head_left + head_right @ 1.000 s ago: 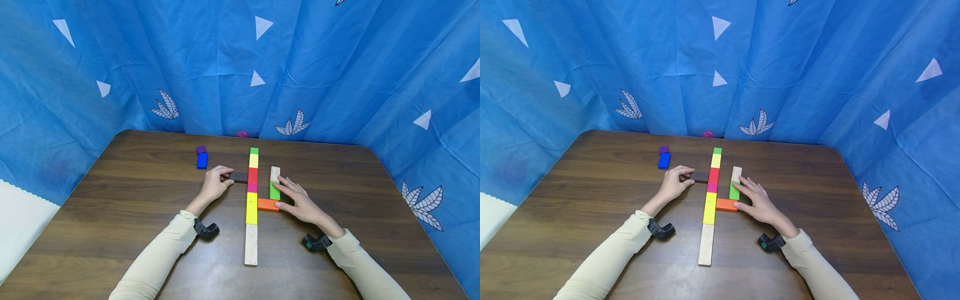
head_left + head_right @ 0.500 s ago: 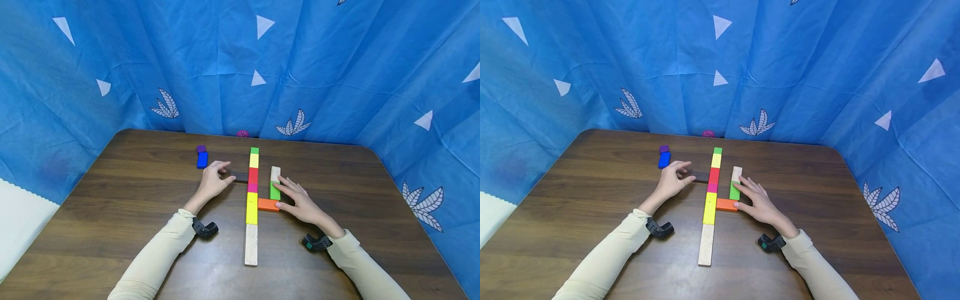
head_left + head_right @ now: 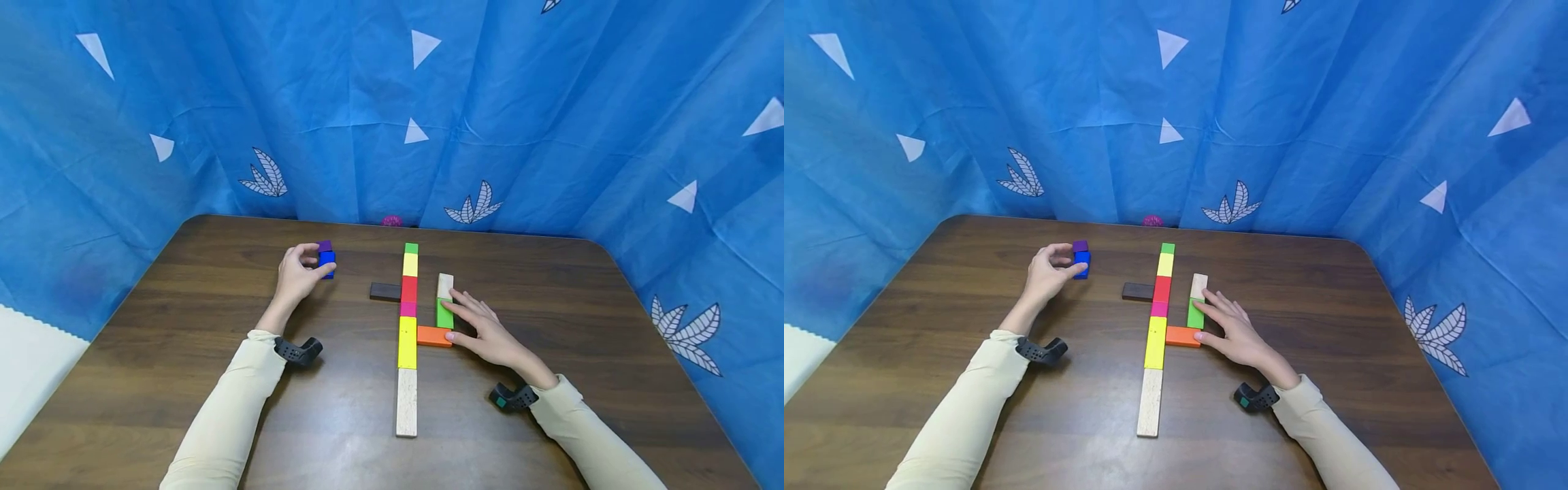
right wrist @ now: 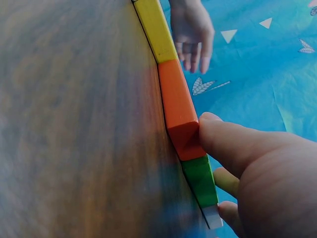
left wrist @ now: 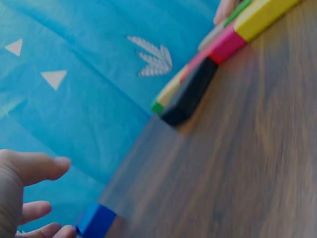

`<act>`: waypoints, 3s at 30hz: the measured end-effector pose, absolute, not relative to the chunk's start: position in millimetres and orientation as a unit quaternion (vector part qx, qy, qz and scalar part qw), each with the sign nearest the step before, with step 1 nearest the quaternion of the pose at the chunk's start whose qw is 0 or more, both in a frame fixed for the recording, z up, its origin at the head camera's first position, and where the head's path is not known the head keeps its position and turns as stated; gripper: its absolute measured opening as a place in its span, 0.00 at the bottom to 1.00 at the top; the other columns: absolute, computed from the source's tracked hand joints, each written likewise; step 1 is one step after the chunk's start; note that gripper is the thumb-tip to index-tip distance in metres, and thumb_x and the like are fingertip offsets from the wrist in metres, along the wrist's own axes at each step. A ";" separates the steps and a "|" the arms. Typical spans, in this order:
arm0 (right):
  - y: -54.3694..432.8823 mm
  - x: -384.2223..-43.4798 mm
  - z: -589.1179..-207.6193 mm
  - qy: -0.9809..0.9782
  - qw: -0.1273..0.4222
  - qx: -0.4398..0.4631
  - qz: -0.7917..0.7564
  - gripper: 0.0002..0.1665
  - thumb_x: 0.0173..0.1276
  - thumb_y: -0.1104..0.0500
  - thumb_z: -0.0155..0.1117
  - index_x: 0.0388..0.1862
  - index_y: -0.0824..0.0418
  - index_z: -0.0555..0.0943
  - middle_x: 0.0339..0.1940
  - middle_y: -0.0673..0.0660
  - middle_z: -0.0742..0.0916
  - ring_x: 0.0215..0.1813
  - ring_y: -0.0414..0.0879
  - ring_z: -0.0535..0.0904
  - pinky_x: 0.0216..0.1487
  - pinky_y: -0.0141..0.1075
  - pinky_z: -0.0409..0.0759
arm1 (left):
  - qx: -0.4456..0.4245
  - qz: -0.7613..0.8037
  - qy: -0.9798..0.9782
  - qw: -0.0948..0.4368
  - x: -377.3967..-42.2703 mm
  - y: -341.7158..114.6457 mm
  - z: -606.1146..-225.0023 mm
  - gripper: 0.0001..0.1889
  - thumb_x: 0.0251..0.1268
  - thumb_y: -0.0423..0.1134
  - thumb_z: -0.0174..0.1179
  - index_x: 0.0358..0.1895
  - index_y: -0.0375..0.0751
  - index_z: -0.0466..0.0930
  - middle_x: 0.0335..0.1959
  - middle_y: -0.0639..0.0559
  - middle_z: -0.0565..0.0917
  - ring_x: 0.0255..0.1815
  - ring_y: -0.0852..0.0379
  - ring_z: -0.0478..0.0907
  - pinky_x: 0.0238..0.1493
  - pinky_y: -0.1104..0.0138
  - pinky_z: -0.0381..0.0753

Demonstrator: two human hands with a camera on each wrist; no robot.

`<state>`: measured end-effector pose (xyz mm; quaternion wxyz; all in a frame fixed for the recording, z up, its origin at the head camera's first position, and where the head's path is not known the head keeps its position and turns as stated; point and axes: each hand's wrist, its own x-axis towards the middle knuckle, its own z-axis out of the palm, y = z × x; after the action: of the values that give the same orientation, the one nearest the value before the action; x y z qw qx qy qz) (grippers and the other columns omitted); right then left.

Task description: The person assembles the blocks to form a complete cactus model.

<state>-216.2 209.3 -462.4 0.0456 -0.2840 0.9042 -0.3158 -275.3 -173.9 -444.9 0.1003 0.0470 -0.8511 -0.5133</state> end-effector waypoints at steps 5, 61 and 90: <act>209.2 -216.4 -463.4 0.906 0.044 -0.281 -0.314 0.39 0.67 0.49 0.65 0.75 0.55 0.65 0.80 0.60 0.59 0.80 0.64 0.48 0.74 0.67 0.41 | 0.041 -0.491 -0.870 0.031 -282.1 -179.7 -452.6 0.37 0.55 0.45 0.72 0.66 0.34 0.68 0.62 0.36 0.70 0.61 0.41 0.73 0.59 0.51 0.75; 207.2 -215.7 -464.7 0.908 0.045 -0.276 -0.313 0.39 0.67 0.49 0.65 0.75 0.55 0.65 0.80 0.60 0.59 0.80 0.64 0.48 0.74 0.67 0.41 | -0.022 -0.547 -0.836 -0.047 -299.5 -208.8 -460.9 0.35 0.54 0.32 0.70 0.68 0.33 0.69 0.57 0.32 0.80 0.56 0.44 0.78 0.45 0.78 0.74; 207.1 -217.1 -467.1 0.909 0.037 -0.280 -0.306 0.39 0.68 0.49 0.65 0.75 0.54 0.65 0.80 0.59 0.59 0.80 0.64 0.48 0.74 0.67 0.42 | -0.068 -0.561 -0.822 -0.074 -313.6 -143.5 -451.9 0.32 0.54 0.30 0.70 0.66 0.35 0.72 0.47 0.37 0.83 0.48 0.48 0.79 0.32 0.72 0.71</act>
<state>-217.1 207.1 -467.1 0.0371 -0.2800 0.9091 -0.3063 -313.6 -143.5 -451.9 -0.0742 -0.0679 -0.8217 -0.5610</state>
